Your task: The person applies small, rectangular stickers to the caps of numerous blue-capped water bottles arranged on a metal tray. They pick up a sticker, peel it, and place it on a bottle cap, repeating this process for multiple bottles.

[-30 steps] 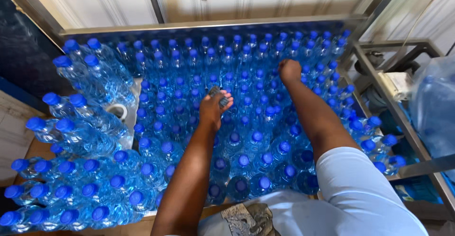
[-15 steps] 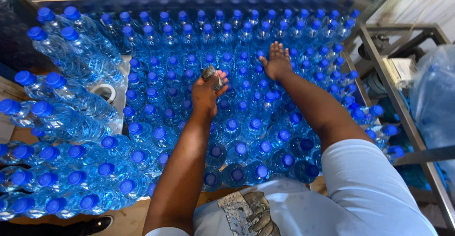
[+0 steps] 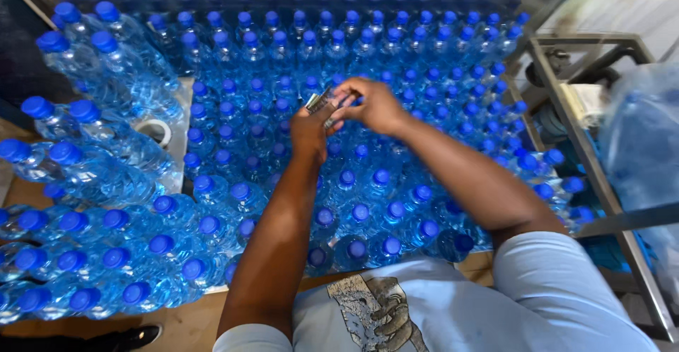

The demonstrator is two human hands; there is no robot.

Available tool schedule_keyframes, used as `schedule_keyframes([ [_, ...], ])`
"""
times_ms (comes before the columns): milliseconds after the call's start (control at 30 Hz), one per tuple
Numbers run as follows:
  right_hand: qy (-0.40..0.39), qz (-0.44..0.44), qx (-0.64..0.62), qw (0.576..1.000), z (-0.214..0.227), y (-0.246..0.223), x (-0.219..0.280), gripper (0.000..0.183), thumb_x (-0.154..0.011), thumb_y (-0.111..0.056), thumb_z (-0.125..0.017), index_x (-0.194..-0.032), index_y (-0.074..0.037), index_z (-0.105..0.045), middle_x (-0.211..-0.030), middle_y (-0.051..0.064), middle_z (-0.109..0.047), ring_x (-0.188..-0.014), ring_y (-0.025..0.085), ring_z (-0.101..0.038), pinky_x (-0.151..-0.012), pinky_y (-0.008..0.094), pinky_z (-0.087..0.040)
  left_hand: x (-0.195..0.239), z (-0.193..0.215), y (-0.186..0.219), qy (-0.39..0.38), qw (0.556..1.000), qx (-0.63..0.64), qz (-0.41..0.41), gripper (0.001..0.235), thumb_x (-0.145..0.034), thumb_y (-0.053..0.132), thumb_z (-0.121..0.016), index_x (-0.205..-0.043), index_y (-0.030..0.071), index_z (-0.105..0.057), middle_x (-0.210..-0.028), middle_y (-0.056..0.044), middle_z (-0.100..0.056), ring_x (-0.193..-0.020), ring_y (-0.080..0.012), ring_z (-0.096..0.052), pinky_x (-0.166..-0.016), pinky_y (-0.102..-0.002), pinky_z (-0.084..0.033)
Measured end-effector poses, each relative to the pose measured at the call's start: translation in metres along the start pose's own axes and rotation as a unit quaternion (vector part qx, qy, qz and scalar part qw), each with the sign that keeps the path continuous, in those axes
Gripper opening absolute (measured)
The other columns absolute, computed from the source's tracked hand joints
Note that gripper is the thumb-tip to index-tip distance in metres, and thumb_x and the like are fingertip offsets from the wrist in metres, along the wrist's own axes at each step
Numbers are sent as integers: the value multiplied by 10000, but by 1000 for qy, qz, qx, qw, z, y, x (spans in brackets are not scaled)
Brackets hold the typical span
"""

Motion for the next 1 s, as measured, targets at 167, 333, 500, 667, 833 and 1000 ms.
schedule_keyframes([
  [167, 50, -51, 70, 995, -10, -9, 9, 441, -756, -123, -1008, -1144, -207, -817, -877, 13, -779, -752, 178, -747, -689, 300, -588, 1, 3, -6, -46, 998, -35, 34, 307, -838, 76, -937, -1128, 79, -837, -980, -101, -846, -836, -295, -853, -767, -493, -727],
  [333, 66, -112, 52, 990, -1, -9, 23, 238, -840, -76, -916, -1043, -174, -839, -771, 33, -796, -652, 142, -760, -567, 262, -580, 4, -3, -10, -63, 995, -48, 64, 431, -837, 124, -995, -1228, 142, -815, -1071, -52, -852, -914, -302, -858, -867, -510, -707],
  [500, 71, -121, -72, 987, 9, -11, 27, 361, -922, 59, -813, -1253, -60, -735, -830, 126, -817, -669, 160, -789, -569, 251, -633, 6, -3, -3, -76, 994, -45, 69, 267, -926, 133, -900, -1175, 137, -804, -1067, -99, -847, -933, -326, -851, -896, -512, -703],
  [667, 120, -130, -79, 981, 4, -15, 35, 279, -848, 31, -880, -1076, -91, -777, -789, 58, -807, -628, 69, -691, -580, 193, -531, 12, -5, 0, -48, 994, -86, 46, 137, -925, 102, -831, -1056, 121, -797, -966, -77, -831, -830, -247, -841, -824, -438, -721],
  [833, 158, -157, -169, 960, 1, -11, 34, 184, -848, -1, -888, -925, -107, -760, -719, 25, -751, -554, 53, -611, -505, 174, -435, 13, -6, 3, -18, 990, -134, 30, 130, -884, 73, -826, -1010, 98, -806, -925, -119, -838, -814, -285, -853, -783, -451, -725],
  [1000, 47, -159, -301, 939, 6, -2, 32, 125, -917, -33, -834, -954, -77, -724, -840, 93, -795, -671, 128, -758, -502, 175, -501, 18, -8, 8, 48, 972, -230, 3, 178, -890, 39, -814, -1068, 28, -813, -956, -182, -837, -832, -319, -852, -733, -448, -739],
])
Point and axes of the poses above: each hand's wrist, its own x-axis away from the middle knuckle, its own z-axis out of the back of the hand, y = z × x, the point moved 1 cm from there along -x, towards the middle knuckle
